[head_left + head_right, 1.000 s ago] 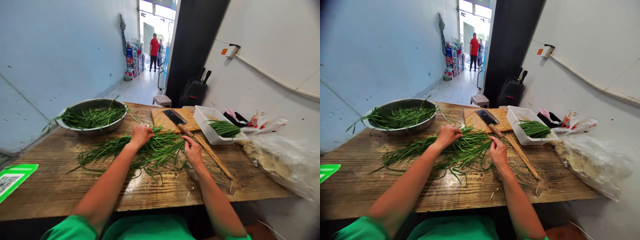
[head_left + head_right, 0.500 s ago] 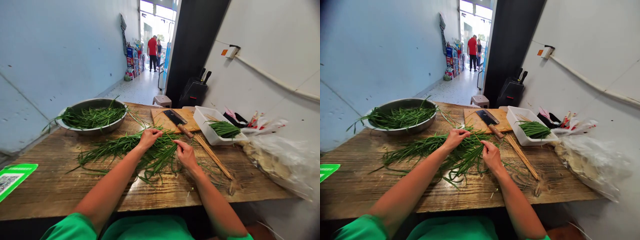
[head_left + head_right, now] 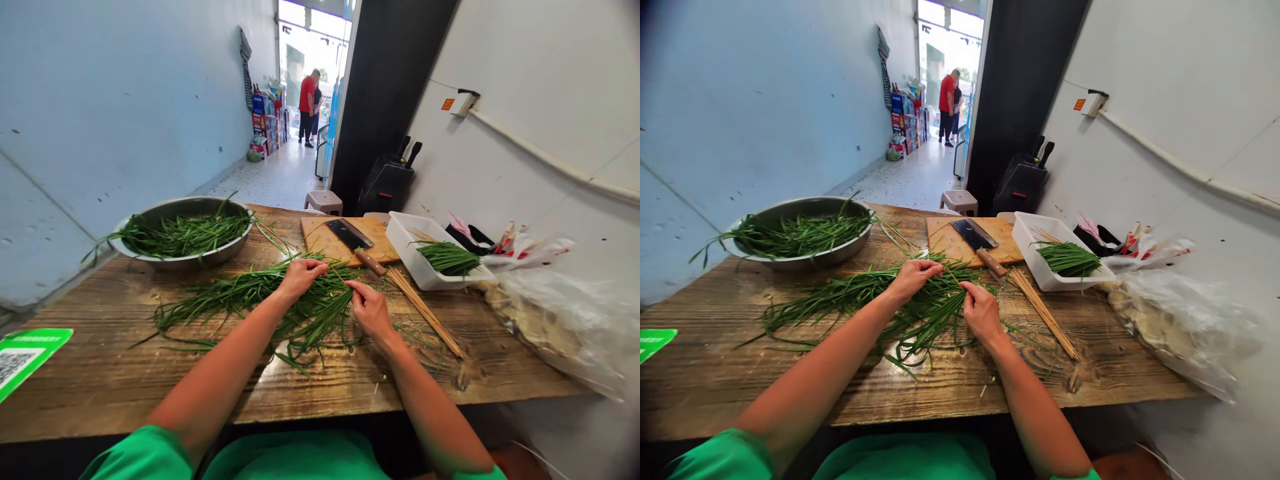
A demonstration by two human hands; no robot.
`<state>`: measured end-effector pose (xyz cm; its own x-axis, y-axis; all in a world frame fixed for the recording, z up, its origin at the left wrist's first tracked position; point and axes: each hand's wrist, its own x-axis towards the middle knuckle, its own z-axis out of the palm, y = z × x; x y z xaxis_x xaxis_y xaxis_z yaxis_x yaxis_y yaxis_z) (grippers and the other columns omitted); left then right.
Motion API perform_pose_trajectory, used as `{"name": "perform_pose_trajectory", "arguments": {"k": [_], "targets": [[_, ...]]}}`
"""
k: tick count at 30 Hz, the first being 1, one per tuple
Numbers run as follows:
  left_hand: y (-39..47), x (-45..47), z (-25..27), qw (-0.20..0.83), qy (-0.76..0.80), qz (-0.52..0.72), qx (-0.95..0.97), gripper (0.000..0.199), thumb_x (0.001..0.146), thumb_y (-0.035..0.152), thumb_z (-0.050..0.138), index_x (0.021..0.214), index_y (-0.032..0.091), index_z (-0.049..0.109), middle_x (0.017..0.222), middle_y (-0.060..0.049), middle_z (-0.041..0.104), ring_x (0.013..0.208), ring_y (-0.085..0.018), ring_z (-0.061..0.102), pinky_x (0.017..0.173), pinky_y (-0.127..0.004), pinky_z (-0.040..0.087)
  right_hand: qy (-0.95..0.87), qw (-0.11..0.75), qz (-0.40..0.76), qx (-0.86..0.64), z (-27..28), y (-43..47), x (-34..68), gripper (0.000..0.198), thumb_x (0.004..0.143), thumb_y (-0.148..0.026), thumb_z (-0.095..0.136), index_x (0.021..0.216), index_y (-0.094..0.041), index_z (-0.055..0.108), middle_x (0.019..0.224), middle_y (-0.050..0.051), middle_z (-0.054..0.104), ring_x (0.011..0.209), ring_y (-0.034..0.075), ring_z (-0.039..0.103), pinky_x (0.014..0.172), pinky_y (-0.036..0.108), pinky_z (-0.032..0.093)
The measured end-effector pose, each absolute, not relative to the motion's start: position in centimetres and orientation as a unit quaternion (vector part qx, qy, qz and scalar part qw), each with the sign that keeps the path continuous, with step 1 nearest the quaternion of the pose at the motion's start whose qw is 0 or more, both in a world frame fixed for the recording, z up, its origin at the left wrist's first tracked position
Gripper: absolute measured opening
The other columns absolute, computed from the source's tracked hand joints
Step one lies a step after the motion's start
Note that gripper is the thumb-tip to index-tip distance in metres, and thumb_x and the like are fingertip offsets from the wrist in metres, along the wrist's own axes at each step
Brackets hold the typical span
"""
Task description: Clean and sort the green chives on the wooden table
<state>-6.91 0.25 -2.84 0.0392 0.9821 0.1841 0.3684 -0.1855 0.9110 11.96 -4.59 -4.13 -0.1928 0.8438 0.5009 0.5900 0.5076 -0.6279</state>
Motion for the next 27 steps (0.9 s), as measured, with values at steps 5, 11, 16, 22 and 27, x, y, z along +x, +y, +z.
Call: {"name": "perform_pose_trajectory", "arguments": {"k": [5,11,16,22,27], "targets": [[0.2,-6.8,-2.8,0.347,0.535,0.443,0.63,0.031,0.07,0.041,0.054,0.067,0.013,0.068,0.066,-0.002,0.066,0.065,-0.015,0.056,0.067,-0.025,0.041,-0.761,0.42,0.152,-0.471,-4.3,-4.6,12.0,0.033,0.079,-0.013,0.039,0.1,-0.019,0.064,0.095,0.006,0.067,0.085,0.016,0.063,0.079,0.029,0.048],[0.3,-6.8,-3.0,0.343,0.529,0.453,0.63,0.029,0.068,0.039,0.057,0.071,0.013,0.069,0.069,-0.003,0.068,0.068,-0.016,0.059,0.07,-0.026,0.044,-0.759,0.412,0.159,-0.479,-4.4,-4.6,11.9,0.033,0.079,-0.013,0.039,0.1,-0.019,0.064,0.094,0.006,0.067,0.085,0.016,0.063,0.077,0.028,0.048],[0.4,-6.8,-3.4,0.343,0.53,0.455,0.628,0.028,0.067,0.036,0.06,0.078,0.013,0.07,0.075,-0.004,0.07,0.071,-0.016,0.061,0.071,-0.025,0.046,-0.755,0.41,0.16,-0.486,-4.4,-4.6,11.9,0.033,0.079,-0.014,0.039,0.101,-0.018,0.064,0.096,0.006,0.067,0.086,0.016,0.063,0.08,0.028,0.048],[-0.5,-5.6,-3.4,0.322,0.503,0.412,0.688,0.025,0.072,0.034,0.056,0.08,0.015,0.071,0.078,-0.003,0.07,0.073,-0.016,0.062,0.071,-0.024,0.047,-0.735,0.407,0.155,-0.519,-4.3,-4.8,11.5,0.041,0.08,-0.015,0.04,0.119,-0.019,0.053,0.11,0.006,0.063,0.094,0.017,0.061,0.083,0.028,0.047],[-2.4,-3.6,-3.7,0.241,0.435,0.328,0.803,0.028,0.071,0.016,0.05,0.092,0.021,0.069,0.093,-0.004,0.068,0.089,-0.017,0.06,0.083,-0.027,0.043,-0.745,0.398,0.148,-0.514,-4.6,-4.5,11.8,0.042,0.081,-0.013,0.037,0.119,-0.02,0.054,0.11,0.006,0.063,0.094,0.017,0.061,0.083,0.028,0.047]]}}
